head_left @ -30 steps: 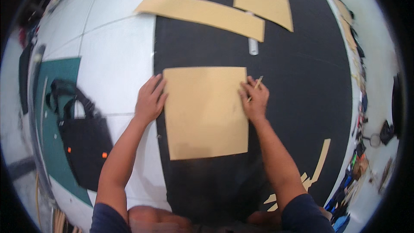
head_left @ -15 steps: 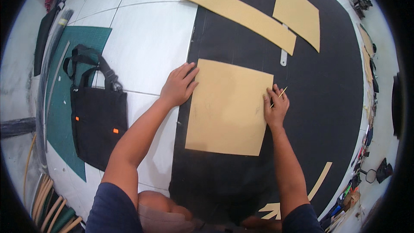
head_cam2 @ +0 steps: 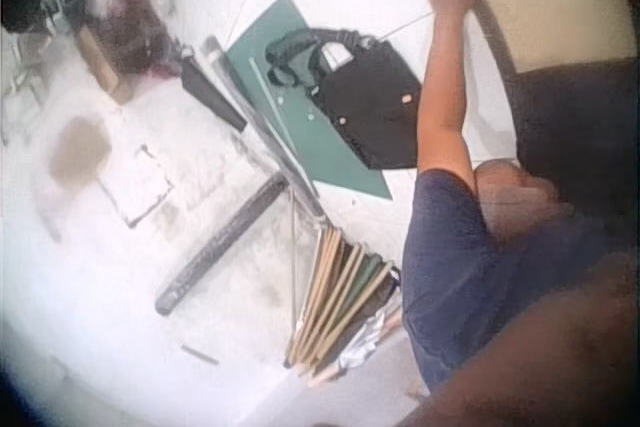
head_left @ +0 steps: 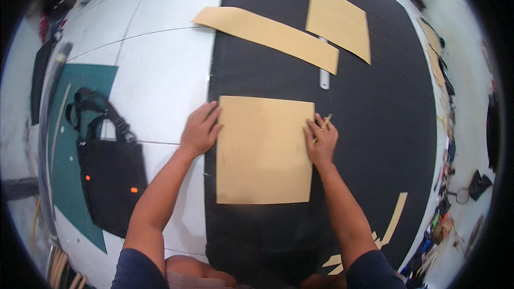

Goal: The person sits on the floor and uses a pencil to mark lines on a square piece of cardboard placed on a black mat. The person repeatedly repositions the cardboard and draws lines on it.

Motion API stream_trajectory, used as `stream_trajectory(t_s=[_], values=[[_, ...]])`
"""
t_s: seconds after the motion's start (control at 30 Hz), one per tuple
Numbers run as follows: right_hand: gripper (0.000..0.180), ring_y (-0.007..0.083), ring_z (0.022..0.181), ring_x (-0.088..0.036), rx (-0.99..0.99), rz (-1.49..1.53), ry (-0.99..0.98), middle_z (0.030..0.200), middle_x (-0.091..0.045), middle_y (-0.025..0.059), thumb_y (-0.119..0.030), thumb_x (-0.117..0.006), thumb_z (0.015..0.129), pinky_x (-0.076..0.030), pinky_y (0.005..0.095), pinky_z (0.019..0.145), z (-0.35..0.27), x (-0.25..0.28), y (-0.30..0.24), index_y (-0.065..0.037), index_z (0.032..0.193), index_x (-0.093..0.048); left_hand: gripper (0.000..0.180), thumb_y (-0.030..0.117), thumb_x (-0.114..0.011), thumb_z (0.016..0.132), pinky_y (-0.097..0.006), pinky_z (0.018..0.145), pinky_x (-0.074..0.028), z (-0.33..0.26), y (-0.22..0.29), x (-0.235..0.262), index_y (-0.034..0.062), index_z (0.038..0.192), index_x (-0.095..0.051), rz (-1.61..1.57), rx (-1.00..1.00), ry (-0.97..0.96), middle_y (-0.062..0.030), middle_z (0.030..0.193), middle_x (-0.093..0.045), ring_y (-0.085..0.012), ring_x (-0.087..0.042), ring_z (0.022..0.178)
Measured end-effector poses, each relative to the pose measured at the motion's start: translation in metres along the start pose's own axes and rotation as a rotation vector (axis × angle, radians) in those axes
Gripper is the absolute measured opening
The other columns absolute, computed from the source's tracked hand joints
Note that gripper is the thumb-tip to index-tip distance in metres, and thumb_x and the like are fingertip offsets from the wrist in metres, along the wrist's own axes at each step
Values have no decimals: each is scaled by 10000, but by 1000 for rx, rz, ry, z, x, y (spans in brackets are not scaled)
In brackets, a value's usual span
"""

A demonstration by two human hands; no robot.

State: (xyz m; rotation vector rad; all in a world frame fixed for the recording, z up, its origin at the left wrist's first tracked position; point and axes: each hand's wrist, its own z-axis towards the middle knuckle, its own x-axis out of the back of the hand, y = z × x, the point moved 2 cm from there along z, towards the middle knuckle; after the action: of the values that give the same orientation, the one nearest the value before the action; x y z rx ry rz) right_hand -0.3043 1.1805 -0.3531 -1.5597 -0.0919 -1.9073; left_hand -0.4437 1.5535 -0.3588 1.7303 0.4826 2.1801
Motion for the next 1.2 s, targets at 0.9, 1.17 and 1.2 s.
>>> stream_trajectory(t_s=[0.9,1.17,1.2], values=[[424,397,1464,-429,209,-37,-397,1559,-503,162,-184,-605,1008,-317,640,1193,17,-17,-97,-140,1429,-578,553,202,-715,926,-494,1137,-406,12,7,13,-6,1411,-552,-148,79,71,-222,1455,-548,-417,-501,1352],[442,406,1446,-452,235,-65,-365,1559,-498,160,-166,-623,997,-362,653,1155,14,-18,-84,-138,1435,-572,690,472,-705,917,-571,1172,-351,-105,177,36,29,1428,-565,-221,-54,-339,-280,1488,-514,-460,-484,1389],[447,407,1444,-454,244,-88,-355,1556,-500,165,-164,-624,994,-366,653,1150,14,-18,-85,-136,1437,-568,750,539,-683,927,-578,1177,-340,-122,194,32,13,1445,-548,-209,-60,-377,-290,1504,-495,-473,-470,1398]])
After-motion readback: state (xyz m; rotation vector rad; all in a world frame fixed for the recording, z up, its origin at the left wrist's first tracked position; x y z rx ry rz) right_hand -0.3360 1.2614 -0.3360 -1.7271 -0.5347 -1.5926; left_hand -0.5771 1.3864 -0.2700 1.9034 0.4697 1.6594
